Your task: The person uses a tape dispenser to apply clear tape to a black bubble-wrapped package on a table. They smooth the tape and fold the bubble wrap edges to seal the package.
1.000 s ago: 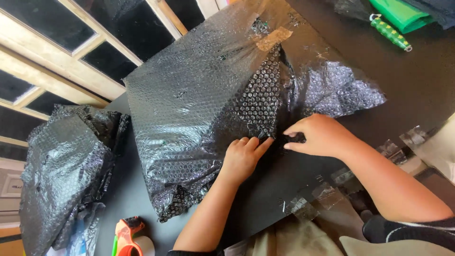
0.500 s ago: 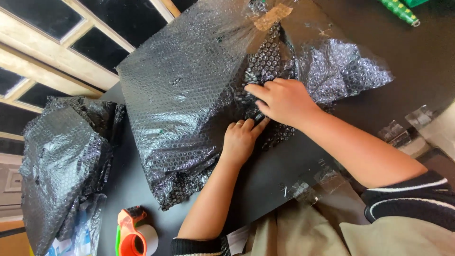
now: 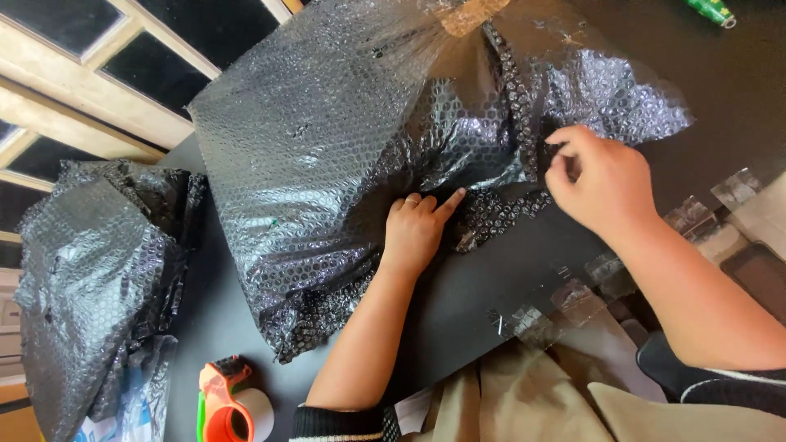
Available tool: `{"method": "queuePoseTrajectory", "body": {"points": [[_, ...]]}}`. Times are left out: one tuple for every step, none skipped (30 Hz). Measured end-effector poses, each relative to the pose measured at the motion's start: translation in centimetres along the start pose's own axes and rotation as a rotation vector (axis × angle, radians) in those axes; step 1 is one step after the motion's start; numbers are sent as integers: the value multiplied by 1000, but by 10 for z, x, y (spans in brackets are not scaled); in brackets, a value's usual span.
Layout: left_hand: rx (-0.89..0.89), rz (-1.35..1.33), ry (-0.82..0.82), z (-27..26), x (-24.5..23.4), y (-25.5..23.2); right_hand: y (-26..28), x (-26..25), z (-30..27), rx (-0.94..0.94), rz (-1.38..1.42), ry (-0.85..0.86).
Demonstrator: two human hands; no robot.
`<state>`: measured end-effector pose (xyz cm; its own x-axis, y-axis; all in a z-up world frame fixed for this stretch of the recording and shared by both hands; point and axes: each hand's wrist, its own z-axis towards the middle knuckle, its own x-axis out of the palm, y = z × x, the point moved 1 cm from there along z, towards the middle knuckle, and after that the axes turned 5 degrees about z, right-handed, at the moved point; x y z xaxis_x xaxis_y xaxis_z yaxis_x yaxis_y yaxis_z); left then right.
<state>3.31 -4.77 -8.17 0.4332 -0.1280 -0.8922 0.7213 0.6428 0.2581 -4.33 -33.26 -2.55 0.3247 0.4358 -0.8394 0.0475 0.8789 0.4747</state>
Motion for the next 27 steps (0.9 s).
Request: {"method": "queuePoseTrajectory", "body": {"points": [[0, 15, -12, 0, 2, 0, 18, -12, -4, -173, 123, -29], [0, 29, -22, -2, 4, -1, 36, -23, -10, -345, 248, -61], [1, 26, -18, -3, 4, -3, 40, -20, -8, -341, 249, -57], [-11, 38, -83, -1, 3, -2, 47, -17, -5, -601, 152, -67], [-22, 49, -149, 0, 2, -2, 54, -15, -3, -860, 51, -79], [-20, 50, -148, 0, 0, -2, 51, -12, 4, -858, 52, -80], [-21, 26, -138, 0, -2, -2, 48, -7, 13, -683, -40, 67], [-24, 4, -131, 1, -4, -2, 44, -2, 23, -504, -131, 207], [-23, 6, -131, 1, -8, -3, 33, 1, 25, -505, -130, 205], [-25, -20, -106, 1, -11, -3, 21, 4, 30, -390, -187, 177], [-27, -46, -80, 2, -13, -3, 9, 6, 35, -275, -240, 147], [-27, -45, -80, 2, -14, -2, 4, 6, 32, -275, -240, 145], [-26, -77, -97, 2, -15, -2, -1, 5, 30, -216, -199, 104], [-24, -110, -113, 3, -16, -2, -7, 4, 28, -156, -159, 63], [-23, -109, -113, 3, -18, -2, -10, 2, 26, -156, -158, 62], [-17, -130, -118, 4, -19, -2, -12, -1, 24, -168, -87, -24], [-11, -150, -122, 4, -21, -3, -14, -4, 22, -180, -15, -109], [-10, -151, -124, 5, -22, -3, -11, -10, 26, -179, -17, -111], [-8, -144, -125, 5, -22, -3, -8, -16, 30, -255, 4, -193], [-7, -138, -126, 5, -23, -4, -5, -22, 33, -332, 23, -274], [-6, -140, -127, 5, -23, -4, 3, -26, 43, -331, 21, -274], [-8, -144, -134, 5, -23, -4, 12, -31, 53, -295, 7, -208], [-11, -148, -141, 4, -23, -5, 20, -35, 64, -260, -7, -142], [-11, -149, -140, 3, -24, -5, 18, -27, 73, -259, -7, -142], [-10, -157, -134, 3, -25, -5, 15, -19, 83, -205, -3, -96], [-7, -164, -131, 4, -26, -4, 13, -12, 95, -152, 0, -53], [-5, -162, -134, 4, -26, -4, 12, -12, 96, -151, 0, -57]]}}
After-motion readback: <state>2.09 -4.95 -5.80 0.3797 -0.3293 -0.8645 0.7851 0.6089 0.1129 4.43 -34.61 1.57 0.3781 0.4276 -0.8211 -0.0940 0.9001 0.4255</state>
